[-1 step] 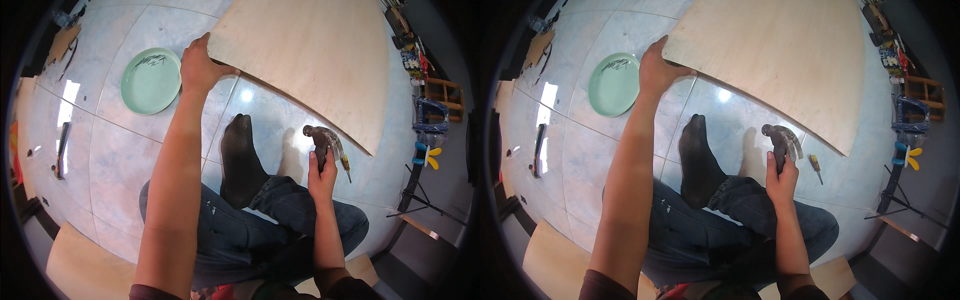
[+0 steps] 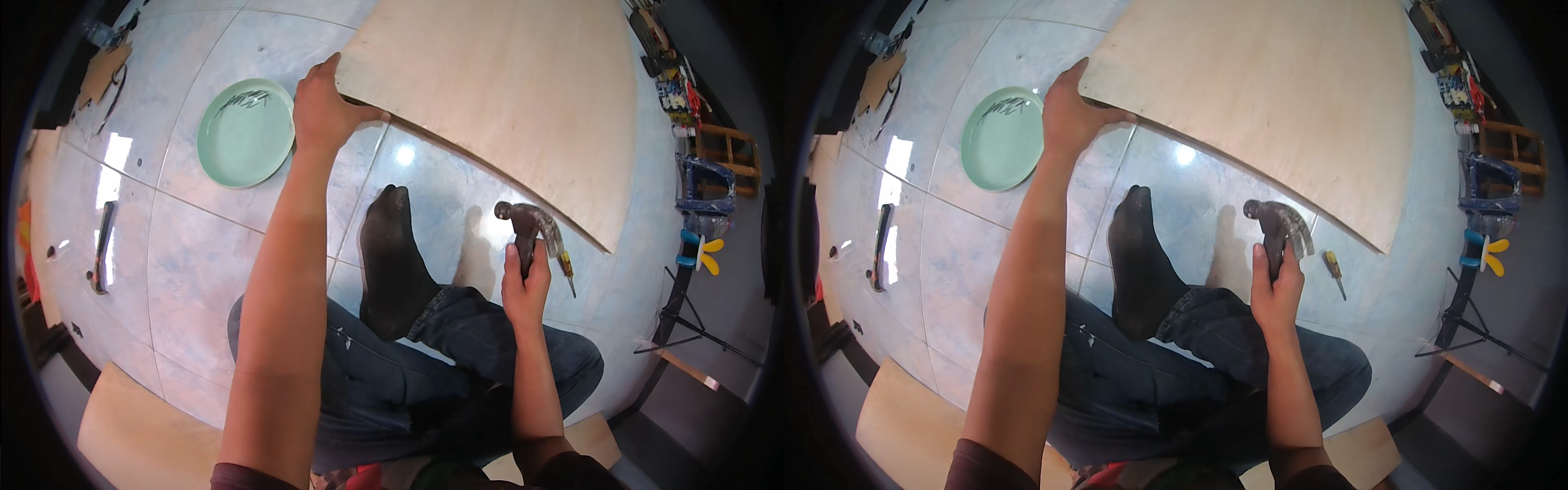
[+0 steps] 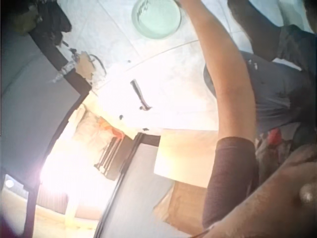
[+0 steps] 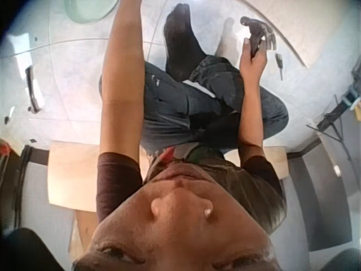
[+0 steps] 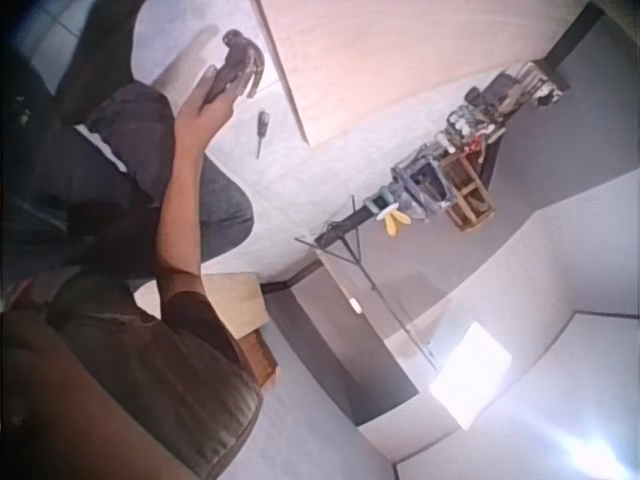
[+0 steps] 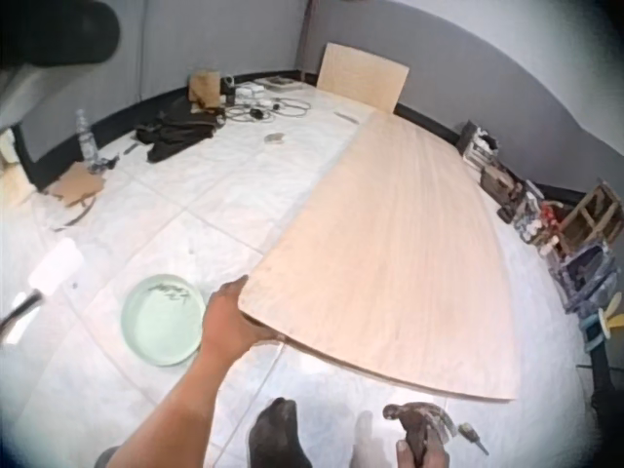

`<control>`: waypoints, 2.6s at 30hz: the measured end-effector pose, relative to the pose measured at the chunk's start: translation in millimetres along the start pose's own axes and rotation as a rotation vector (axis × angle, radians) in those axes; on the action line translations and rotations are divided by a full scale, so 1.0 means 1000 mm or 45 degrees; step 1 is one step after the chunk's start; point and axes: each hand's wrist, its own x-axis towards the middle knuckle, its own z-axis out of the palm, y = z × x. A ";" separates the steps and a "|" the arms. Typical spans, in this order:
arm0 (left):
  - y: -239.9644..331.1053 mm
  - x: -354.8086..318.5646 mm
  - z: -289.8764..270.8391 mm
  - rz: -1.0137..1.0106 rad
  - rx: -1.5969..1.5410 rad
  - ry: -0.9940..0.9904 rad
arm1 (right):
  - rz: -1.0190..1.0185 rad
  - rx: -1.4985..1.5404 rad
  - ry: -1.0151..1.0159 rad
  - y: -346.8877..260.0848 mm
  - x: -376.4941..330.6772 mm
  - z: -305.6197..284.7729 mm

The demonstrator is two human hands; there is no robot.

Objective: The person sits on the floor and uses a screwdriver to pry a wooden strip from a large plywood sheet. They then use a hammer to drive nails into the edge of the plywood, occasionally lifting and rotating the sheet to access different sides.

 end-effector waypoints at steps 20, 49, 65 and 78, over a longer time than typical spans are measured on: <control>0.001 0.005 -0.047 0.219 0.219 0.138 | -0.052 -0.234 0.084 0.011 0.010 0.008; -0.110 -0.051 -0.095 0.064 0.706 -0.097 | 0.241 -0.624 0.010 0.036 0.005 0.027; -0.102 -0.049 -0.082 0.081 0.480 0.143 | 0.128 -0.542 0.003 0.065 0.008 0.032; -0.086 -0.009 -0.071 -0.120 0.670 0.082 | 0.145 -0.499 -0.013 0.066 0.017 0.034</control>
